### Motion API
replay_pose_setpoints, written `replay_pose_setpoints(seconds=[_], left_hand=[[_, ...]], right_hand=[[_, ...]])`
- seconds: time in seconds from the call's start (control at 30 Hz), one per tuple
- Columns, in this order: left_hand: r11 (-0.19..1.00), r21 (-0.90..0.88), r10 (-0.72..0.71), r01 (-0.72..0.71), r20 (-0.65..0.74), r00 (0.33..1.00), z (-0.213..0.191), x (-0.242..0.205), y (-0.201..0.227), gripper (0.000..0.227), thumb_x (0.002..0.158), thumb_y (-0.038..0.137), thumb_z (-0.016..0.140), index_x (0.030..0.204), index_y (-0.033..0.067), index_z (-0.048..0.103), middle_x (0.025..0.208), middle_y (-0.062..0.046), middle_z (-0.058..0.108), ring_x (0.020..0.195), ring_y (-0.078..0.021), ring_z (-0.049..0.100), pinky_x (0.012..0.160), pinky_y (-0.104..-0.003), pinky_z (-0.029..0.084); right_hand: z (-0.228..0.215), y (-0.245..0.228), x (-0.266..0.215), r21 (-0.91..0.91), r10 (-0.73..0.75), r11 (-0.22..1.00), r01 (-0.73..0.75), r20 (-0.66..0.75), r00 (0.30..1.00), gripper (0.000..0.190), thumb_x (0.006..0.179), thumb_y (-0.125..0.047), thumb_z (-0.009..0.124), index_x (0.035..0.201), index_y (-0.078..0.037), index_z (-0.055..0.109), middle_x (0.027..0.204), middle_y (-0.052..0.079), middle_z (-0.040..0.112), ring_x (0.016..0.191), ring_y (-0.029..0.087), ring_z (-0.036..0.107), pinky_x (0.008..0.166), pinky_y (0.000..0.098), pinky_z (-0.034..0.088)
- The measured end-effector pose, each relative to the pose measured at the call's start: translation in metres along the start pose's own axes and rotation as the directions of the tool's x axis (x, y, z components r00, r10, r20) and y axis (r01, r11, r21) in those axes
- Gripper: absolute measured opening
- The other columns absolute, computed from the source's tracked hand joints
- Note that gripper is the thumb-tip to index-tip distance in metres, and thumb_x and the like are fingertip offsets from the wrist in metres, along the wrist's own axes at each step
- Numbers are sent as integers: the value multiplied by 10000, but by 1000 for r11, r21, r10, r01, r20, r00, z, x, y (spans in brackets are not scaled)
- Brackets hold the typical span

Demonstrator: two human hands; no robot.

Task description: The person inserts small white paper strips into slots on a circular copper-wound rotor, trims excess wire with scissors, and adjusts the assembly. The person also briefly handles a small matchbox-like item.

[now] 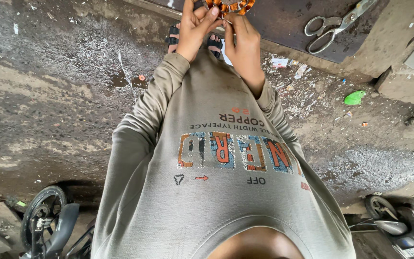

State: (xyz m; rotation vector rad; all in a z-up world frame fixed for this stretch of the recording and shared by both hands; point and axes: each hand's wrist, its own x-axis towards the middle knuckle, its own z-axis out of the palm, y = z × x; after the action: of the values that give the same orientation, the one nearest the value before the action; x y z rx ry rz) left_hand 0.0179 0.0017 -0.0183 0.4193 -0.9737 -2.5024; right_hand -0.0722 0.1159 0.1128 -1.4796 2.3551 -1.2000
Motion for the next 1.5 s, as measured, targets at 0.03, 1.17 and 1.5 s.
replay_pose_setpoints(seconds=[0.03,1.17,1.5], left_hand=[[1000,3,-6,6,-2,1000,0,0,0,529,1117,128,660,1518,98,316,1265,-151,728,1173,-209,724,1066,-392,628],[998,-41,53,-52,7,999,-11,4,-23,603,1123,94,666,1573,123,266,1242,-165,734,1172,-231,727,1056,-408,636],[999,-39,-8,5,-88,996,0,2,-11,521,1067,94,707,1473,92,379,1134,-147,748,1058,-204,744,981,-377,645]], right_hand=[[0,1,0,-9,-6,1000,6,2,1000,128,1028,47,644,1146,17,609,999,183,679,862,350,721,750,410,564],[-6,5,3,-181,-10,983,37,148,989,108,983,30,663,1066,21,595,959,207,627,831,416,646,729,478,513],[-6,-8,13,-113,-12,993,25,111,994,130,1000,25,662,1120,9,615,976,188,647,832,399,666,711,451,529]])
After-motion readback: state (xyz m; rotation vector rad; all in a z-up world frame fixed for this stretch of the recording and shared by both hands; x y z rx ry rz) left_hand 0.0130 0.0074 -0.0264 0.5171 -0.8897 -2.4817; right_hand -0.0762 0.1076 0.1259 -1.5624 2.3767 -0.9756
